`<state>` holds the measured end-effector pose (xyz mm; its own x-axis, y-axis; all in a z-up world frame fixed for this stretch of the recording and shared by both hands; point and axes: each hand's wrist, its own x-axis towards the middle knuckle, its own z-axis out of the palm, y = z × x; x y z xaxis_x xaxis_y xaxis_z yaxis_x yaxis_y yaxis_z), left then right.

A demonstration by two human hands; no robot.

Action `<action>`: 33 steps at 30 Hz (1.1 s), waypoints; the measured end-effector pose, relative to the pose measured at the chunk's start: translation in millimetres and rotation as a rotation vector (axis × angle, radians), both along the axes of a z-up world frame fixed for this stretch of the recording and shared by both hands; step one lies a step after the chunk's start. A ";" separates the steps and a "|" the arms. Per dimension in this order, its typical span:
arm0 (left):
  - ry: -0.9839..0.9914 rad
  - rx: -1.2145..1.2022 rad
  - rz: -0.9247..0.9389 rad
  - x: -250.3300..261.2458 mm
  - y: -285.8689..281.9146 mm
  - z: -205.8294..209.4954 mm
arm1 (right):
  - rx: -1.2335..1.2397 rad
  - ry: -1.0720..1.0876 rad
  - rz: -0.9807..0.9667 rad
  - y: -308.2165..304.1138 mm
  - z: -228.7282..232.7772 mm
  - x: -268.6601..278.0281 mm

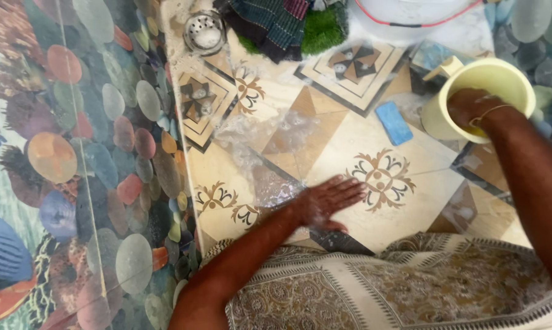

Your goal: The person scrubs a patterned rug on a tiled floor by hand using a cleaning block and water from a bucket and mug. They flip the rug over to scrub both sides and splash water on the surface.

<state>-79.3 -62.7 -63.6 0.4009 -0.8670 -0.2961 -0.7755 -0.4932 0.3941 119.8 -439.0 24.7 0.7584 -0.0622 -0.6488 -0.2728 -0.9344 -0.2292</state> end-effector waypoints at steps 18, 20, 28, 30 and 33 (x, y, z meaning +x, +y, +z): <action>0.200 -0.140 0.131 -7.6 -1.9 6.6 | 0.626 -0.926 0.259 132.6 -11.0 -101.9; 0.044 -0.240 -0.031 -20.6 -1.6 3.3 | 0.865 -0.351 -0.119 183.3 -33.3 -135.3; -0.136 -0.107 0.726 73.0 183.1 -21.6 | 0.180 -0.380 -0.012 325.5 -85.8 -68.7; -0.369 0.011 0.915 90.6 207.6 -19.7 | 0.238 -0.926 0.205 370.2 -118.4 -46.4; -0.577 0.025 1.137 111.7 201.9 -20.3 | 0.739 -0.765 0.303 434.3 -135.7 -18.3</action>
